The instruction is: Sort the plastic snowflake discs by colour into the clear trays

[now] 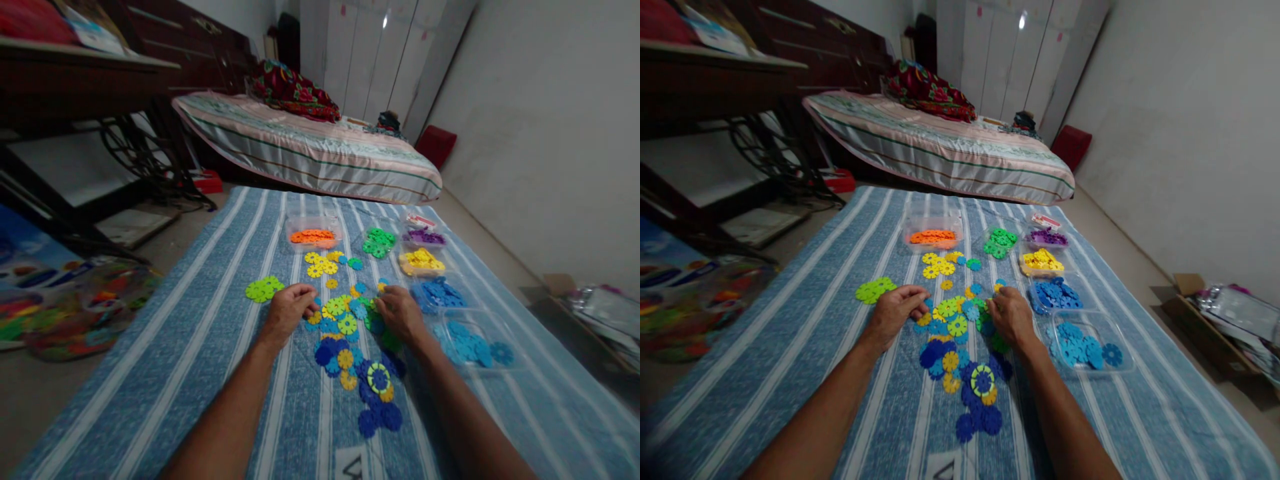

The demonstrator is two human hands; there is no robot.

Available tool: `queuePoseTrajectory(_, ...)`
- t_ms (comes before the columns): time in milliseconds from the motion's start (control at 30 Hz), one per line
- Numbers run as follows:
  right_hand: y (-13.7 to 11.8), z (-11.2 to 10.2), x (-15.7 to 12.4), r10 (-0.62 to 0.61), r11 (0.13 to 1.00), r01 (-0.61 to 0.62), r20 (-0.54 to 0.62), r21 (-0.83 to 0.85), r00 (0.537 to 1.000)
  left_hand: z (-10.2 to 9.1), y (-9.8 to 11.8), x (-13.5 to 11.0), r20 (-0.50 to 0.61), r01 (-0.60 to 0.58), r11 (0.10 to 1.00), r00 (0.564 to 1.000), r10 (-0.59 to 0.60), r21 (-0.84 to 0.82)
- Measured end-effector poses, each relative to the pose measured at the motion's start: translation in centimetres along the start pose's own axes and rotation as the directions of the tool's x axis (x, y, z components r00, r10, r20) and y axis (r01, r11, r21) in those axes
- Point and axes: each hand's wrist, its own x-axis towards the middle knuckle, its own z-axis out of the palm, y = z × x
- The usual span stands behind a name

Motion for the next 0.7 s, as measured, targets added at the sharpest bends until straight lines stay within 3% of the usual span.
queuePoseTrajectory(133,0.2,-0.9,1.2,0.117,0.989,-0.118,-0.01,-0.091,0.993,0.0,0.0,0.0,0.001,-0.001,1.0,1.0,0.001,0.001)
queuePoseTrajectory(333,-0.7,-1.2,2.7,0.237,0.95,-0.201,0.132,-0.238,0.962,0.0,0.1,0.0,-0.005,0.005,1.0,1.0,-0.005,0.0)
queuePoseTrajectory(700,-0.6,-0.5,3.0,0.188,0.949,-0.148,0.123,-0.28,0.974,0.0,0.1,0.0,0.0,-0.007,1.0,1.0,0.007,-0.012)
